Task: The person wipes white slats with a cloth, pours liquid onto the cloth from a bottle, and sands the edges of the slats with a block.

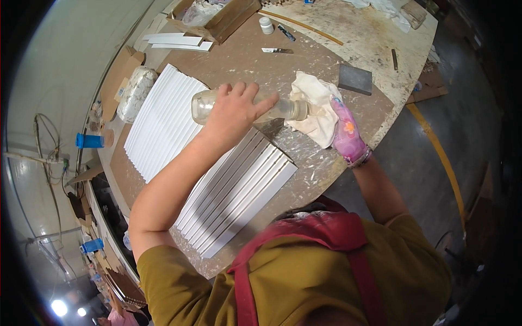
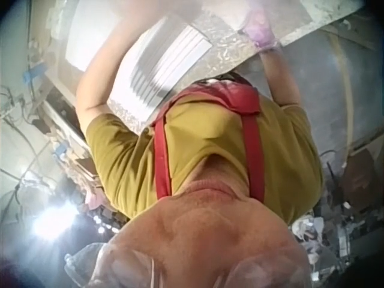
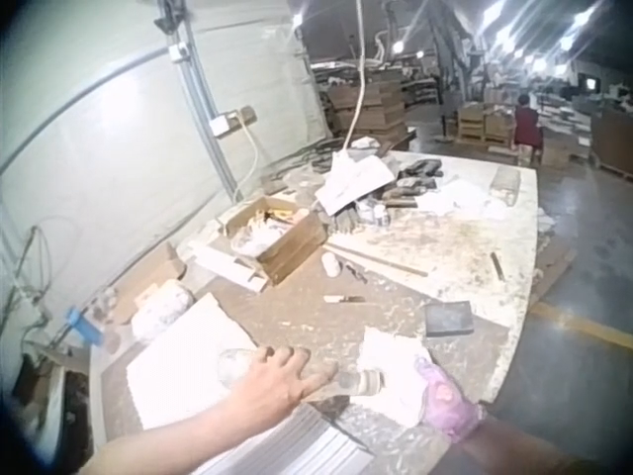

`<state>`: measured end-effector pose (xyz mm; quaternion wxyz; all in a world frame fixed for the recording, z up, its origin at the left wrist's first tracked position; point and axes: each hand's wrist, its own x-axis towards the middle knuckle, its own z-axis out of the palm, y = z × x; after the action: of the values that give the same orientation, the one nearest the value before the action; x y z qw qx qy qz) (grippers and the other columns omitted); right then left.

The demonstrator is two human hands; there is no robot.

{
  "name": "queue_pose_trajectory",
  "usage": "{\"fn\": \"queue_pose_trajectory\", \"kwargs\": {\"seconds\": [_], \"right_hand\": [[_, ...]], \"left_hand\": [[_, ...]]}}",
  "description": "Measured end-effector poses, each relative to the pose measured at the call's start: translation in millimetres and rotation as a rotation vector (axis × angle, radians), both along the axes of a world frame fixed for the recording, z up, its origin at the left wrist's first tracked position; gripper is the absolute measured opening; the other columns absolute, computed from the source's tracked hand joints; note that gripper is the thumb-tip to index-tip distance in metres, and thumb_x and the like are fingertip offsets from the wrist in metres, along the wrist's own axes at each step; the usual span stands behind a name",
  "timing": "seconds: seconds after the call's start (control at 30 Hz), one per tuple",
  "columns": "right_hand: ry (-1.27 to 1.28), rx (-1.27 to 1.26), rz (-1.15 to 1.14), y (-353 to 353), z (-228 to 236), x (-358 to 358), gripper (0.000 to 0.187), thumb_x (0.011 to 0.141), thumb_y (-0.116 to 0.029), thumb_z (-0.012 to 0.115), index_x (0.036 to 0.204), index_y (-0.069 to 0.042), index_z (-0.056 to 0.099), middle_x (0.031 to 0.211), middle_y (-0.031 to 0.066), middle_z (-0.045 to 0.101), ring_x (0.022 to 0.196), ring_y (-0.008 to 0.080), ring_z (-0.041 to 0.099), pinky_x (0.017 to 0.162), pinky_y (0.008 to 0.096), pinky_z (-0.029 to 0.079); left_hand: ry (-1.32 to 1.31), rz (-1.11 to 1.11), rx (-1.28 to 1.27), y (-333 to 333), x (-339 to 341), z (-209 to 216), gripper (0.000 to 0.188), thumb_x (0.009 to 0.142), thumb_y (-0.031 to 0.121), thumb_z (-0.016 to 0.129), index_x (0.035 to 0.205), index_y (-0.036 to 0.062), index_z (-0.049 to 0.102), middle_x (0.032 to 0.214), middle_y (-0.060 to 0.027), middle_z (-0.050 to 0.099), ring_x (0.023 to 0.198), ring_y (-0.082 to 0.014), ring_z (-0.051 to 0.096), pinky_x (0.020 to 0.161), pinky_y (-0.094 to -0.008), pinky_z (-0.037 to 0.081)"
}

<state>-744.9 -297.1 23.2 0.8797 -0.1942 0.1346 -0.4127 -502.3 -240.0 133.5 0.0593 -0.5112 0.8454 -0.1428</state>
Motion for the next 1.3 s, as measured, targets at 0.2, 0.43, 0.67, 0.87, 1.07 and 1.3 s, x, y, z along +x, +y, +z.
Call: {"fn": "queue_pose_trajectory", "kwargs": {"seconds": [0.2,0.43,0.67,0.87,1.07,1.3], "right_hand": [[-0.077,0.105,0.091,-7.3,-0.8,7.0,0.055,0.102,-0.033,0.034,0.146,0.000,0.029,0.146,0.0180,0.039,0.130,0.0318,0.044,0.111,0.0436,0.033],[0.275,-0.330,0.061,-29.6,3.6,41.3,0.060,0.100,-0.038,0.036,0.146,-0.001,0.029,0.143,0.0197,0.042,0.127,0.0320,0.046,0.109,0.0429,0.037],[-0.027,0.004,0.185,-90.7,1.7,77.9,0.066,0.093,-0.048,0.050,0.138,-0.001,0.038,0.128,0.0175,0.052,0.115,0.0277,0.056,0.099,0.0421,0.048],[0.312,-0.133,-0.149,-133.2,-3.6,70.3,0.062,0.092,-0.044,0.056,0.128,0.006,0.045,0.112,0.0227,0.062,0.095,0.0307,0.066,0.085,0.0394,0.056],[0.466,0.121,-0.369,-75.9,5.8,35.2,0.060,0.098,-0.035,0.048,0.137,0.008,0.037,0.136,0.0255,0.047,0.123,0.0369,0.048,0.111,0.0444,0.034],[0.370,0.043,-0.158,-59.6,-16.8,-10.8,0.049,0.096,-0.022,0.050,0.135,0.006,0.044,0.136,0.0198,0.050,0.124,0.0313,0.049,0.109,0.0429,0.035]], "left_hand": [[0.060,0.127,-0.029,-19.6,20.3,-9.3,0.063,0.075,0.008,0.067,0.132,0.0304,0.052,0.113,-0.0086,0.055,0.103,-0.0255,0.053,0.085,-0.0414,0.041],[0.003,0.056,0.016,-34.2,29.4,-16.4,0.066,0.073,0.006,0.067,0.132,0.0306,0.051,0.114,-0.0075,0.054,0.103,-0.0252,0.053,0.085,-0.0403,0.040],[0.388,0.214,0.028,-79.9,73.3,-40.2,0.076,0.064,0.015,0.079,0.134,0.0255,0.049,0.124,-0.0102,0.057,0.109,-0.0302,0.057,0.087,-0.0456,0.046],[0.763,0.441,-0.136,-180.1,119.8,-54.4,0.081,0.072,0.032,0.079,0.139,0.0039,0.042,0.132,-0.0222,0.053,0.123,-0.0354,0.050,0.103,-0.0430,0.039],[1.334,0.424,-0.412,-226.1,138.0,-99.2,0.076,0.070,0.025,0.081,0.131,-0.0007,0.043,0.119,-0.0221,0.059,0.115,-0.0351,0.055,0.098,-0.0404,0.044],[1.171,0.417,-0.435,-150.7,163.9,-75.3,0.077,0.072,0.031,0.081,0.130,-0.0028,0.043,0.123,-0.0247,0.056,0.116,-0.0362,0.054,0.098,-0.0398,0.044]]}}
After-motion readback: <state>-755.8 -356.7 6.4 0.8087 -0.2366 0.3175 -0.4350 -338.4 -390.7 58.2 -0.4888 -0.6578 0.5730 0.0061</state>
